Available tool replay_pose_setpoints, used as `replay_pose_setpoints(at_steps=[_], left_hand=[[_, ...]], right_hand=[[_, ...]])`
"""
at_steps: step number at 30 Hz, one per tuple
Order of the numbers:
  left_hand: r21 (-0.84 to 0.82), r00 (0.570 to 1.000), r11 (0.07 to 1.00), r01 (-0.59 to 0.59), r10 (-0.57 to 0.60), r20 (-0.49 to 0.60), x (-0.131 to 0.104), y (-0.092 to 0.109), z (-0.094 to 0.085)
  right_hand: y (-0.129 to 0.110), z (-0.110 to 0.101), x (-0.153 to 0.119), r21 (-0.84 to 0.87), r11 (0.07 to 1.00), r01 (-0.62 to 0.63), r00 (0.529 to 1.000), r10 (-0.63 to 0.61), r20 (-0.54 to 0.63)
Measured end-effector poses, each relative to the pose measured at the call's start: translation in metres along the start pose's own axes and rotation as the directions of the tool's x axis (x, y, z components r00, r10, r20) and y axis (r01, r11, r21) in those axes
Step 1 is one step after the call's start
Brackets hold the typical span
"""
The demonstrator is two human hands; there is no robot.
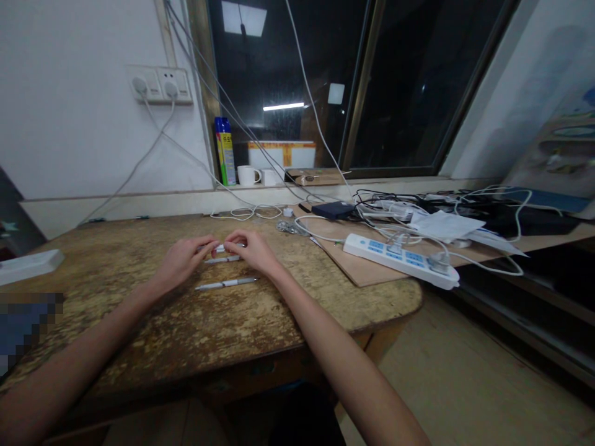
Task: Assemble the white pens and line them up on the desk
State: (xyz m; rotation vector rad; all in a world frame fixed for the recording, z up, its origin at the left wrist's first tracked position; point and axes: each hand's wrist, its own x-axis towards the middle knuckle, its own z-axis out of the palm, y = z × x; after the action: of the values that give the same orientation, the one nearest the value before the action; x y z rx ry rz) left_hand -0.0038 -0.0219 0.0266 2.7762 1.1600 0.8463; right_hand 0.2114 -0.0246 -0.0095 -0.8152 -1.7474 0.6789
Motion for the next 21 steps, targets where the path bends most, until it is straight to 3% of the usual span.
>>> replay_pose_setpoints(at_steps=[6,14,21], left_hand=[[-0.089,0.999,0.995,0.035,-0.034,0.014,0.002,-0.004,0.002],[-0.227,0.998,0.973,0.04,-0.029,0.048,0.006,-0.015,0.006],[-0.296,0.991,0.952,0.073,-0.037,0.126,0.007,-0.016,0.005]], right_hand=[[-0.005,-0.001,0.0,-0.055,0.996,0.077,0.995,-0.08,-0.054],[-0.011,-0.001,0.0,-0.064,0.995,0.075,0.996,-0.078,-0.043],[-0.014,-0.007,0.0,-0.124,0.981,0.151,0.987,-0.156,-0.036]])
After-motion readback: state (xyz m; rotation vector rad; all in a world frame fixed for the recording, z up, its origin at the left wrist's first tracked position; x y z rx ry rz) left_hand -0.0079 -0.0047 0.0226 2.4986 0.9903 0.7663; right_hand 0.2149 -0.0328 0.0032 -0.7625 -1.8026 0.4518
